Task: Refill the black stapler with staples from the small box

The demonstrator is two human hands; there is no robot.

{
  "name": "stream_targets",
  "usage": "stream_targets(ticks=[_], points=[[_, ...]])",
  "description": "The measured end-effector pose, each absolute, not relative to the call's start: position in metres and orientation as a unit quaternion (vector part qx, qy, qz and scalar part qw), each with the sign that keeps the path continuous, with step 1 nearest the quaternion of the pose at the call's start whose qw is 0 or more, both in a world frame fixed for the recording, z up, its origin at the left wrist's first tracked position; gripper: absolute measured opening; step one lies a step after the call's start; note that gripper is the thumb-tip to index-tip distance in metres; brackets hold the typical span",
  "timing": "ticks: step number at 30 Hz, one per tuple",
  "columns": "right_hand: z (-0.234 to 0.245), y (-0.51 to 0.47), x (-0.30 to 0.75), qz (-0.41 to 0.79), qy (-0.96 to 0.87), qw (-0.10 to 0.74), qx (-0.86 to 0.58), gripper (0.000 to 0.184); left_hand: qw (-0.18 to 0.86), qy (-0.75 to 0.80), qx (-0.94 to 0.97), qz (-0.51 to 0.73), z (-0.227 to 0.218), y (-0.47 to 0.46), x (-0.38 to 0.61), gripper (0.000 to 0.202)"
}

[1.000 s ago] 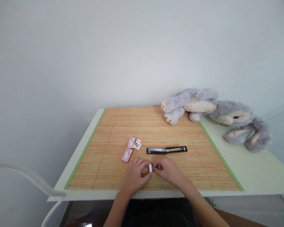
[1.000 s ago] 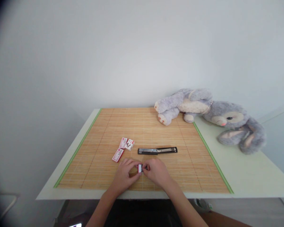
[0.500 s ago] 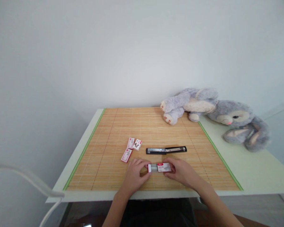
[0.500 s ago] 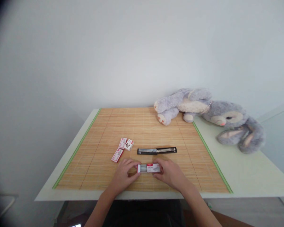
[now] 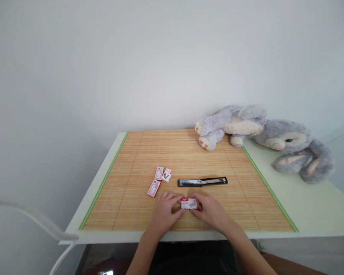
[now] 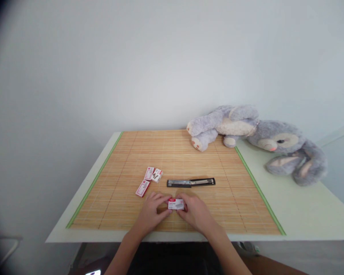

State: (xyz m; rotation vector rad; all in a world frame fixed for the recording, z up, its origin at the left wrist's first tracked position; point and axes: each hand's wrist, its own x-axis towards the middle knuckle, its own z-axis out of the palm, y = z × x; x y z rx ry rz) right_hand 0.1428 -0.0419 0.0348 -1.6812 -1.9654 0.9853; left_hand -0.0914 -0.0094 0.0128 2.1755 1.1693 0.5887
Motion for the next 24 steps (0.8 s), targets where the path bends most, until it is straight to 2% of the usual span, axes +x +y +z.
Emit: stream_targets(ticks=[5,7,10,13,15,18,24], points=[[0.046,-0.046,0.167,0.353,-0.686,0.210,-0.601,0.065,0.242,0.487,0.801,0.248,0.015,-0.019,-0.082,0.041],[0.053,-0.047,0.195,0.325,-0.669,0.233,-0.627,0.064,0.216,0.502,0.799,0.253,0.016,-0.021,-0.076,0.046],[0.057,-0.044,0.245,0.208,-0.616,0.291,-0.702,0.067,0.186,0.504,0.807,0.245,0.015,-0.020,-0.066,0.055],[0.050,-0.037,0.283,0.216,-0.607,0.306,-0.701,0.083,0.160,0.503,0.816,0.237,0.013,-0.017,-0.059,0.061],[0.044,-0.031,0.294,0.267,-0.616,0.309,-0.674,0.077,0.144,0.506,0.818,0.234,0.013,-0.015,-0.056,0.063],[0.042,-0.020,0.291,0.314,-0.629,0.311,-0.639,0.054,0.126,0.515,0.817,0.229,0.013,-0.016,-0.053,0.066],[0.060,0.012,0.262,0.331,-0.663,0.352,-0.571,0.041,0.109,0.533,0.810,0.221,0.012,-0.021,-0.048,0.074]])
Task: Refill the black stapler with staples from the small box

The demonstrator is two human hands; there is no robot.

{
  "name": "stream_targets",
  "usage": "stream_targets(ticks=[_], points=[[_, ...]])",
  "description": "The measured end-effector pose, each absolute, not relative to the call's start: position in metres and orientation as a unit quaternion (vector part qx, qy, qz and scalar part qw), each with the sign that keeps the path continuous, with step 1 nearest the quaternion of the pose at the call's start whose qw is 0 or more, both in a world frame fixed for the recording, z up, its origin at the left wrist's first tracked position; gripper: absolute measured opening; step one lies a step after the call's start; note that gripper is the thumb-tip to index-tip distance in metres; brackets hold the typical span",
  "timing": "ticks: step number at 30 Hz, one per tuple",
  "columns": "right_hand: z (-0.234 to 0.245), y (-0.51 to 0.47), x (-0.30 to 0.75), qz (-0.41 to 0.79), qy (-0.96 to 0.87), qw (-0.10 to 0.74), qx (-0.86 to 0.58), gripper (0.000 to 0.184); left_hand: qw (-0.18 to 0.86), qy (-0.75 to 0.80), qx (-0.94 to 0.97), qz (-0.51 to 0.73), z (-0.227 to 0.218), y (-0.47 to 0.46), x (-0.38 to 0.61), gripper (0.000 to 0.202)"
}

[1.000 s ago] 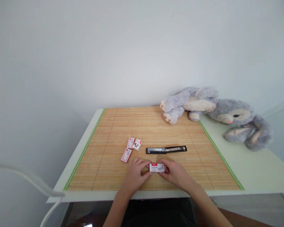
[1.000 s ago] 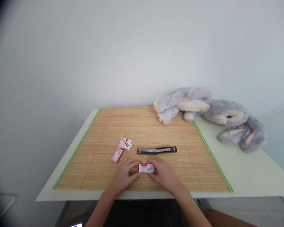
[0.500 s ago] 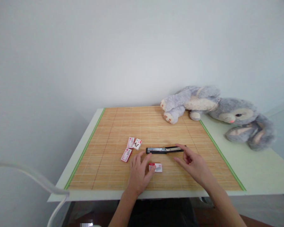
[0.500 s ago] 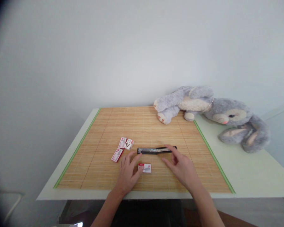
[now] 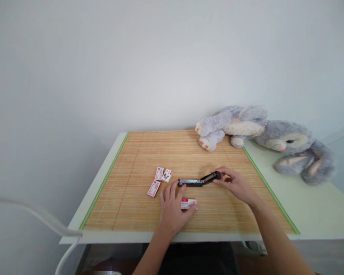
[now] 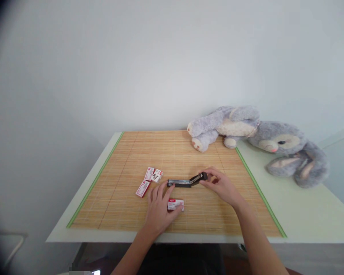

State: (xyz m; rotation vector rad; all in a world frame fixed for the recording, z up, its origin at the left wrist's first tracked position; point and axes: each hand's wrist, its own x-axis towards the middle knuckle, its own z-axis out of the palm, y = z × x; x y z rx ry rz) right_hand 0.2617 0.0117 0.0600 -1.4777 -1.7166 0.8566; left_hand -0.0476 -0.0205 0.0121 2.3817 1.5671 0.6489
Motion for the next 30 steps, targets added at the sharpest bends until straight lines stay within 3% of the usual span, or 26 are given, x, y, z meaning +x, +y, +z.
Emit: stream_targets(ticks=[11,15,18,23,30], points=[[0.047,0.053,0.162,0.286,-0.742,0.376,-0.475,0.023,0.116,0.526,0.812,0.226,0.008,-0.023,-0.046,0.090],[0.031,0.054,0.150,0.277,-0.750,0.367,-0.476,0.020,0.124,0.509,0.819,0.234,0.013,-0.023,-0.049,0.087],[0.021,0.051,0.153,0.266,-0.743,0.372,-0.489,0.021,0.132,0.492,0.826,0.240,0.017,-0.027,-0.053,0.073],[0.011,0.038,0.169,0.239,-0.724,0.387,-0.520,0.023,0.134,0.488,0.825,0.252,0.018,-0.038,-0.064,0.032],[0.011,0.016,0.180,0.221,-0.707,0.400,-0.540,0.026,0.062,0.613,0.733,0.289,0.014,-0.019,-0.093,0.014]])
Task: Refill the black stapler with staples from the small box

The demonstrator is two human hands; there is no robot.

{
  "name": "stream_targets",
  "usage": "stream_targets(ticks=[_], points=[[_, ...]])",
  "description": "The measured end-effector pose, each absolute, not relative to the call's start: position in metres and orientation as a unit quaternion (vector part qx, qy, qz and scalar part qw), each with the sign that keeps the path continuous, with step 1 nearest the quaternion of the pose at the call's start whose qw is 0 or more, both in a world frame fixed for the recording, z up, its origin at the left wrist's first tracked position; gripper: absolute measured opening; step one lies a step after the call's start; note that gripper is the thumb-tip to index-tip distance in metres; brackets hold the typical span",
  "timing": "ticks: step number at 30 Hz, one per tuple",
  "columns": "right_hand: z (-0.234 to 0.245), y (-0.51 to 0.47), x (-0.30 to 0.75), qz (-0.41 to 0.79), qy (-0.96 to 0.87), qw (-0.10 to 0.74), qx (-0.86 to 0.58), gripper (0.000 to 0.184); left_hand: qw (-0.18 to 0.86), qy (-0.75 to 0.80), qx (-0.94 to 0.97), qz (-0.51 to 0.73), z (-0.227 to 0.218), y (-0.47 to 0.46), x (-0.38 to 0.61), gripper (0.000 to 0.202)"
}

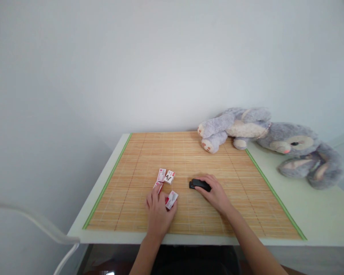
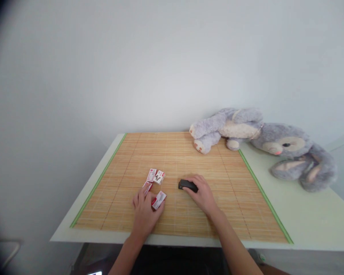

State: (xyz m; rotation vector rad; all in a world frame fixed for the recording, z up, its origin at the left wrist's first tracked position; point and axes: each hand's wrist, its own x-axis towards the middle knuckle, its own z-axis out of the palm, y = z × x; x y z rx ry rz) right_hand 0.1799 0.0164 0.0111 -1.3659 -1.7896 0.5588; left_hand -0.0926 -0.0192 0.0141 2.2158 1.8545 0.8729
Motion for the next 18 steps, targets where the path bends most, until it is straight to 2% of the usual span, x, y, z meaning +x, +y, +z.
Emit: stream_targets(ticks=[6,12,14,18], points=[[0.010,0.011,0.177,0.214,-0.698,0.407,-0.549,0.029,0.044,0.644,0.700,0.304,0.008,0.011,-0.107,0.029],[0.008,0.010,0.176,0.210,-0.696,0.405,-0.554,0.030,0.059,0.626,0.715,0.307,0.011,0.029,-0.103,0.084],[0.007,0.010,0.176,0.210,-0.696,0.404,-0.556,0.030,0.063,0.615,0.727,0.299,0.014,0.032,-0.099,0.087],[0.007,0.009,0.176,0.208,-0.697,0.401,-0.557,0.030,0.066,0.597,0.747,0.285,0.016,0.032,-0.091,0.067]])
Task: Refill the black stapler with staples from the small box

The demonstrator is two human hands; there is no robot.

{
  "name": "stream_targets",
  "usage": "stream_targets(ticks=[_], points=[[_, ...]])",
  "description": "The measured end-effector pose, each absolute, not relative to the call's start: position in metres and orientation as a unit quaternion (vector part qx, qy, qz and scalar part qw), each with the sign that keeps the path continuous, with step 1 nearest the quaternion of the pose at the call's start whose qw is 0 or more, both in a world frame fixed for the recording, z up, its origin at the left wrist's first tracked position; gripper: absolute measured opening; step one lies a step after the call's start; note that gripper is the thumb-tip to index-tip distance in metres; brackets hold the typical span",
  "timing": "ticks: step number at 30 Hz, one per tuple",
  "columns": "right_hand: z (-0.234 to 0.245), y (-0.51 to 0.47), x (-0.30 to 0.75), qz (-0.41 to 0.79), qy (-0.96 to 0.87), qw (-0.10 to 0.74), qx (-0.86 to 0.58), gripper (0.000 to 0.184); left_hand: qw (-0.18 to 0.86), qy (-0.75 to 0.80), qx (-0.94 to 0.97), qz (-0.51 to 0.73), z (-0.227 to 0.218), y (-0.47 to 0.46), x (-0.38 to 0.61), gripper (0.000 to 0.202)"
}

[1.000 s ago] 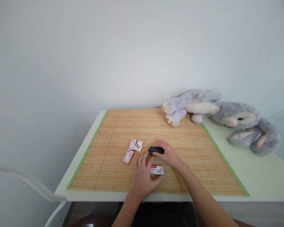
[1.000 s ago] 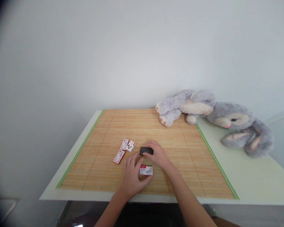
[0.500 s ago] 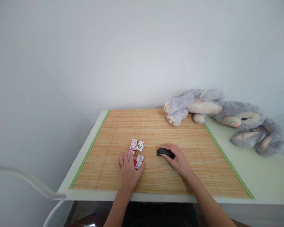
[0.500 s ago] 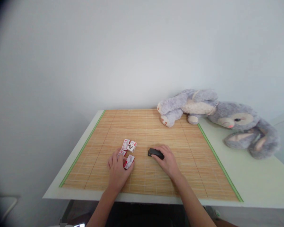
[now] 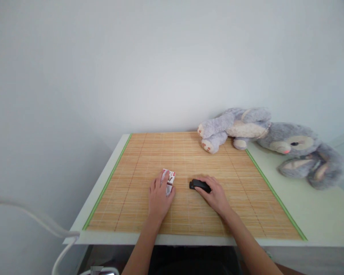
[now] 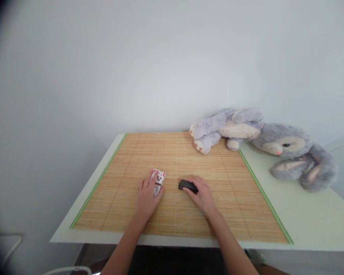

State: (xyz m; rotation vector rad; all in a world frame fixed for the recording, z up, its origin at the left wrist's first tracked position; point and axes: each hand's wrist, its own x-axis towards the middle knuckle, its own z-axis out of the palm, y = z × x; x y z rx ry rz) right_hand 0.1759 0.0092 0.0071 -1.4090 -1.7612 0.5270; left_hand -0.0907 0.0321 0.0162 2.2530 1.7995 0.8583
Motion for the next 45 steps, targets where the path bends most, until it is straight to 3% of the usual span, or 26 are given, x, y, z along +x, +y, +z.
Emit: stream_targets(ticks=[9,21,27,30,34,39,45], points=[[0.009,0.008,0.172,0.202,-0.686,0.397,-0.575,0.030,0.059,0.620,0.724,0.296,0.013,0.030,-0.077,0.041],[0.010,-0.029,0.171,0.255,-0.638,0.349,-0.637,0.025,0.056,0.655,0.681,0.323,0.009,0.007,-0.071,0.035],[0.023,-0.042,0.161,0.360,-0.656,0.320,-0.581,0.053,0.063,0.657,0.677,0.326,0.008,0.002,-0.072,0.035],[0.025,-0.035,0.149,0.388,-0.661,0.316,-0.559,0.059,0.070,0.656,0.676,0.329,0.009,0.002,-0.073,0.033],[0.023,-0.018,0.126,0.390,-0.675,0.319,-0.539,0.055,0.076,0.650,0.678,0.333,0.010,0.002,-0.074,0.031],[0.019,-0.015,0.091,0.366,-0.690,0.322,-0.535,0.037,0.076,0.652,0.677,0.333,0.008,-0.001,-0.079,0.031],[0.018,-0.028,0.074,0.337,-0.709,0.302,-0.541,0.037,0.074,0.651,0.683,0.322,0.005,-0.004,-0.094,0.031]])
